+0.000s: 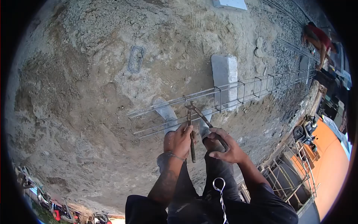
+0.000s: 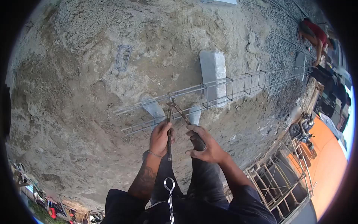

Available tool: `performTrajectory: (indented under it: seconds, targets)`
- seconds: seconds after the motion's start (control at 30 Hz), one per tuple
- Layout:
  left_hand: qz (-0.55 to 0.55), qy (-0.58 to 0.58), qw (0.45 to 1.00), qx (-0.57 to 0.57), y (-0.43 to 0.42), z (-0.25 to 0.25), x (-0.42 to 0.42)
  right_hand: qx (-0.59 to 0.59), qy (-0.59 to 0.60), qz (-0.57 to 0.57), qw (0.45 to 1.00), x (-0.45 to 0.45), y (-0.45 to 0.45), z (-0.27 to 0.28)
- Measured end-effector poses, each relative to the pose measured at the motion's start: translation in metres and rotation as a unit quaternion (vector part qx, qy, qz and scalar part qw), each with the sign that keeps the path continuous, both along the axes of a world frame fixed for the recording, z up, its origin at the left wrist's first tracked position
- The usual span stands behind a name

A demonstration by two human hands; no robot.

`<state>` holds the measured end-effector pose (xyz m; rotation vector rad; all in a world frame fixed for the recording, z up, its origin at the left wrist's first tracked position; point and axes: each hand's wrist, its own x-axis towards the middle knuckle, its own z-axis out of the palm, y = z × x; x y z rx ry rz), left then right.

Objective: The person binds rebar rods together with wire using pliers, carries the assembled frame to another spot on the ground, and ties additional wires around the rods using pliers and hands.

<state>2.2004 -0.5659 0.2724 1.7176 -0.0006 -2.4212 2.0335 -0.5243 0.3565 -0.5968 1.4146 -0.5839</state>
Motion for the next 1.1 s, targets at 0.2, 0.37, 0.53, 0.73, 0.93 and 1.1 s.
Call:
performTrajectory:
  seconds: [0.2,0.37,0.53,0.73,0.93,1.1]
  targets:
    - [0.065,0.093,0.976,-0.188,-0.071,-0.048,0.007,-0.204,0.266,0.143,0.931,-0.028,-0.054,-0.076]
    - [-0.127,-0.142,0.835,-0.516,-0.12,-0.143,-0.023,-0.186,0.32,0.1,0.924,-0.028,-0.121,-0.17]
    - [-0.021,-0.152,0.936,-0.315,-0.134,-0.251,-0.062,-0.103,0.268,0.064,0.956,-0.037,-0.163,-0.267]
    - [0.144,-0.165,0.964,-0.154,-0.116,-0.295,-0.062,-0.098,0.269,0.177,0.942,-0.045,-0.186,-0.358]
    - [0.171,-0.174,0.967,-0.067,-0.097,-0.293,-0.055,-0.014,0.181,0.196,0.964,-0.025,-0.184,-0.355]
    - [0.192,-0.162,0.967,-0.048,-0.092,-0.294,-0.058,0.013,0.171,0.241,0.955,-0.017,-0.188,-0.357]
